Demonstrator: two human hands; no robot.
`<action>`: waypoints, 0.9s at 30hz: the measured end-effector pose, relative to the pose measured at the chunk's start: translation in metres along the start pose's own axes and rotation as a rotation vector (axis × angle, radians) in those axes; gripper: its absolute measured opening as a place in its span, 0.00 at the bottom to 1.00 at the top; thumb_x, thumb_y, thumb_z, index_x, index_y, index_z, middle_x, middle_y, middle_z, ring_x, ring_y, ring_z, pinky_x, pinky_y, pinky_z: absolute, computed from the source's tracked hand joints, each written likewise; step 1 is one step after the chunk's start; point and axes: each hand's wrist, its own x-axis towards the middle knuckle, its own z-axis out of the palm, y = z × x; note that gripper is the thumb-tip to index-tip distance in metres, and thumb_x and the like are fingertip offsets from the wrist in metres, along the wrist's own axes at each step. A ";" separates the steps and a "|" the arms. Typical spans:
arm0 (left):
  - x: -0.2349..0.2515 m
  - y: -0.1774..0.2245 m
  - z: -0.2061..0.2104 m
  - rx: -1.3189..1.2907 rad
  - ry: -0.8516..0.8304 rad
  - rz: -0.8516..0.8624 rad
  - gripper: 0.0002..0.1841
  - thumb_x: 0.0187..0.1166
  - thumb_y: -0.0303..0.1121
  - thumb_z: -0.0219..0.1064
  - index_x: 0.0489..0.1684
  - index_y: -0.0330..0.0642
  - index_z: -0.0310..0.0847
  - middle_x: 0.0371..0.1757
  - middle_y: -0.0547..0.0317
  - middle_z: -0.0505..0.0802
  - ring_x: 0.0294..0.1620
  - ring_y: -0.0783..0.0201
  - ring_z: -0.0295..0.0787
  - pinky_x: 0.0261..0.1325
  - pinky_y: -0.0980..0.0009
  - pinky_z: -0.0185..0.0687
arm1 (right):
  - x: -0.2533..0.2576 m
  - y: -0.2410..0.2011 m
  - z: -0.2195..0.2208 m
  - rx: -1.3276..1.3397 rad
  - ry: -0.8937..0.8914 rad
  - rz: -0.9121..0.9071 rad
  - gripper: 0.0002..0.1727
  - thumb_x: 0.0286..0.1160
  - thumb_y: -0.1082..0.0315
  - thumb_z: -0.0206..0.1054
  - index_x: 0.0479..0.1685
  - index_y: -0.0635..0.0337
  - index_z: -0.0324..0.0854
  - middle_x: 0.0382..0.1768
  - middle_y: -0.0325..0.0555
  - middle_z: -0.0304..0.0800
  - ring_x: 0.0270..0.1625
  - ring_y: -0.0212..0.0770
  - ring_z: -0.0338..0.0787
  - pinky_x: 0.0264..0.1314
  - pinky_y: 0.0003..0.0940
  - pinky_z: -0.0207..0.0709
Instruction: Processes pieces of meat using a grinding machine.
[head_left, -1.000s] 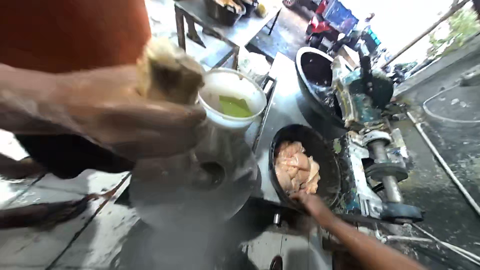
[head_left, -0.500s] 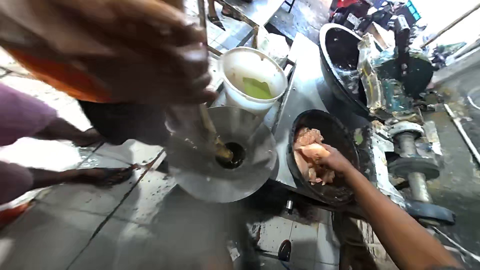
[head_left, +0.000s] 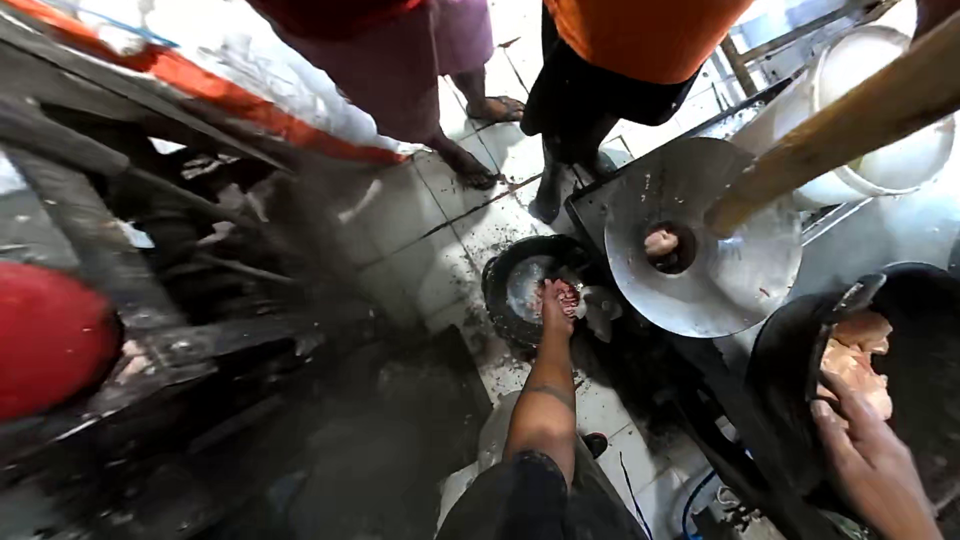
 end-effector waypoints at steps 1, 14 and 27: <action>0.001 0.000 0.000 0.021 0.017 -0.007 0.28 0.90 0.62 0.43 0.43 0.49 0.79 0.27 0.64 0.83 0.25 0.68 0.80 0.29 0.69 0.80 | -0.008 0.005 0.012 -0.011 0.015 0.000 0.35 0.90 0.50 0.45 0.87 0.67 0.64 0.81 0.71 0.71 0.81 0.62 0.77 0.83 0.57 0.69; 0.001 -0.004 0.008 0.176 0.142 0.044 0.24 0.88 0.58 0.54 0.51 0.46 0.82 0.36 0.60 0.85 0.37 0.64 0.82 0.42 0.62 0.81 | -0.019 0.007 0.054 -0.171 0.271 0.046 0.38 0.87 0.45 0.47 0.79 0.73 0.73 0.58 0.73 0.90 0.58 0.68 0.93 0.60 0.67 0.80; 0.010 -0.004 0.002 0.215 0.102 0.034 0.25 0.85 0.60 0.58 0.53 0.47 0.83 0.36 0.60 0.85 0.36 0.64 0.82 0.41 0.62 0.81 | -0.019 0.007 0.055 -0.195 0.256 0.068 0.40 0.87 0.43 0.46 0.78 0.74 0.73 0.57 0.76 0.89 0.57 0.72 0.92 0.58 0.70 0.79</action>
